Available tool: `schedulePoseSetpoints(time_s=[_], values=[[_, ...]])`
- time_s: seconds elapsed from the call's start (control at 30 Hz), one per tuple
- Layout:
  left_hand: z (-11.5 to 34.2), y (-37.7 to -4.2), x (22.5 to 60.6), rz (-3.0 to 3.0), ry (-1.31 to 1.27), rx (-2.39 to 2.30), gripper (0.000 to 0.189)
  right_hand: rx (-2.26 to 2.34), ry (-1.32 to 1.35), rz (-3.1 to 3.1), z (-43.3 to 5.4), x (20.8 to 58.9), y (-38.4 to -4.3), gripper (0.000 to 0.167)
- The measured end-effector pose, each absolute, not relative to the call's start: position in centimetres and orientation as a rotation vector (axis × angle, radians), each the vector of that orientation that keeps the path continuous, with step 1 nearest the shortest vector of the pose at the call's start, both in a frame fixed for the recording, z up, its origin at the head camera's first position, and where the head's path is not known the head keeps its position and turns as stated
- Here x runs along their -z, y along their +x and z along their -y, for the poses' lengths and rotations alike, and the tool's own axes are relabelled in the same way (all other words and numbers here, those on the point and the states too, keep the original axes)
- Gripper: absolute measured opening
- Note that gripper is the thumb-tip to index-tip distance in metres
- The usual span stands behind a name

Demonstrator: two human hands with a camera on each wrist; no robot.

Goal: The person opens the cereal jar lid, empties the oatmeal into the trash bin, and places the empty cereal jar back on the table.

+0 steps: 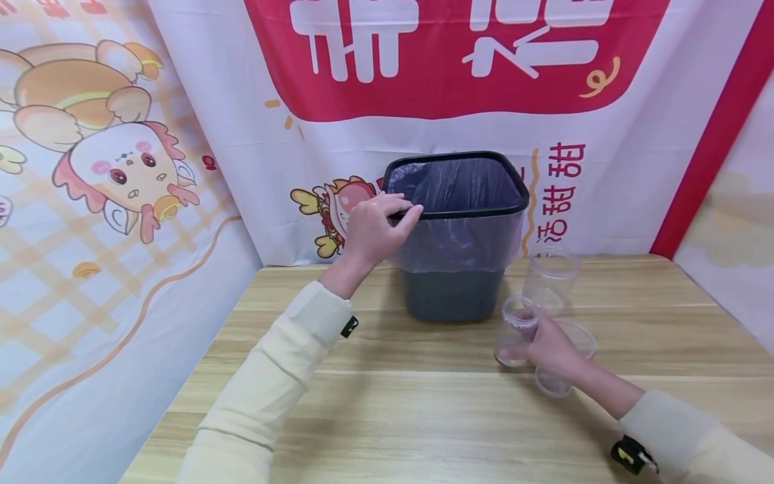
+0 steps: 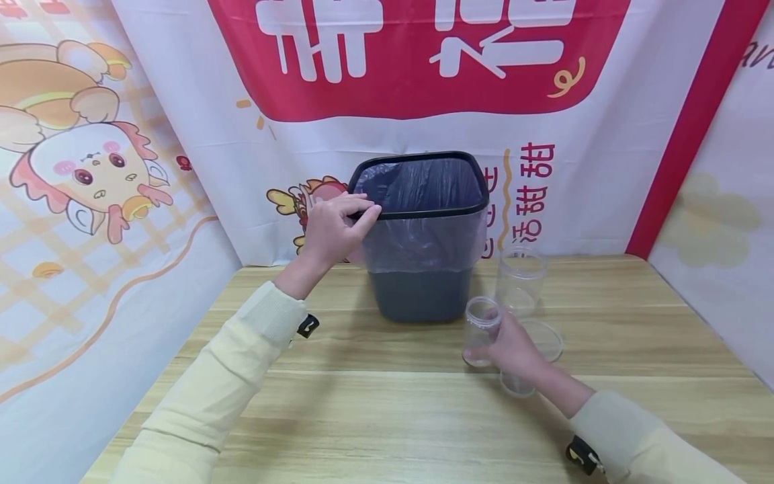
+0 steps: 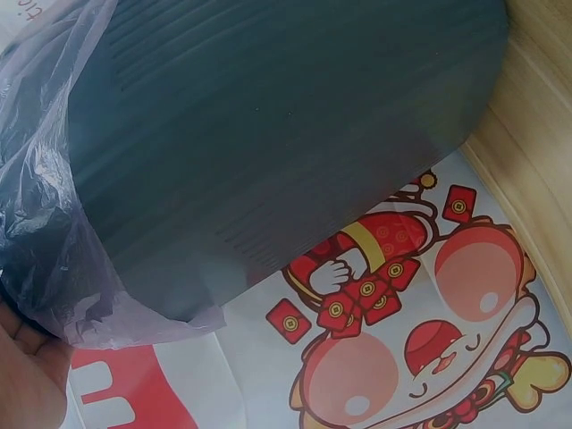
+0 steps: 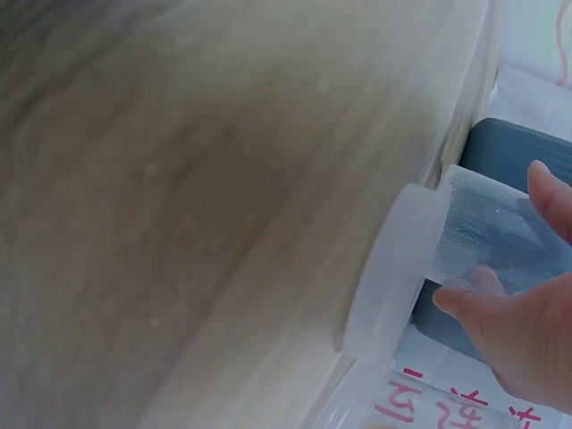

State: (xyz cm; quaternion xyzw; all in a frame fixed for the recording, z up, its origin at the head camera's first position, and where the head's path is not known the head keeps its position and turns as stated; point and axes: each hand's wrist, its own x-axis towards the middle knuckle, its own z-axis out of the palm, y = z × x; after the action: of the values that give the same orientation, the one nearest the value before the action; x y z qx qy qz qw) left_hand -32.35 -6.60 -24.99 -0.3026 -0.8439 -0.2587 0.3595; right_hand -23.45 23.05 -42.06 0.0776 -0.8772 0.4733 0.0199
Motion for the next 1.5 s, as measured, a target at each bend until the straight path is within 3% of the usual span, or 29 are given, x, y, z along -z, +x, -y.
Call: schedulePoseSetpoints(time_s=[0.87, 1.23, 1.5], values=[[6.2, -32.2, 25.0, 2.184, -0.825, 0.682, 0.030, -1.438, 0.275, 2.709, -23.6, 42.2, -22.7, 0.075], [7.0, -32.3, 25.2, 2.164, -0.809, 0.751, 0.035, -1.617, 0.356, 2.652, -25.0, 39.4, -22.4, 0.078], [8.0, -31.5, 24.8, 2.175, -0.756, 0.779, 0.042, -1.534, 0.415, 2.580, -26.4, 36.4, -22.2, 0.070]])
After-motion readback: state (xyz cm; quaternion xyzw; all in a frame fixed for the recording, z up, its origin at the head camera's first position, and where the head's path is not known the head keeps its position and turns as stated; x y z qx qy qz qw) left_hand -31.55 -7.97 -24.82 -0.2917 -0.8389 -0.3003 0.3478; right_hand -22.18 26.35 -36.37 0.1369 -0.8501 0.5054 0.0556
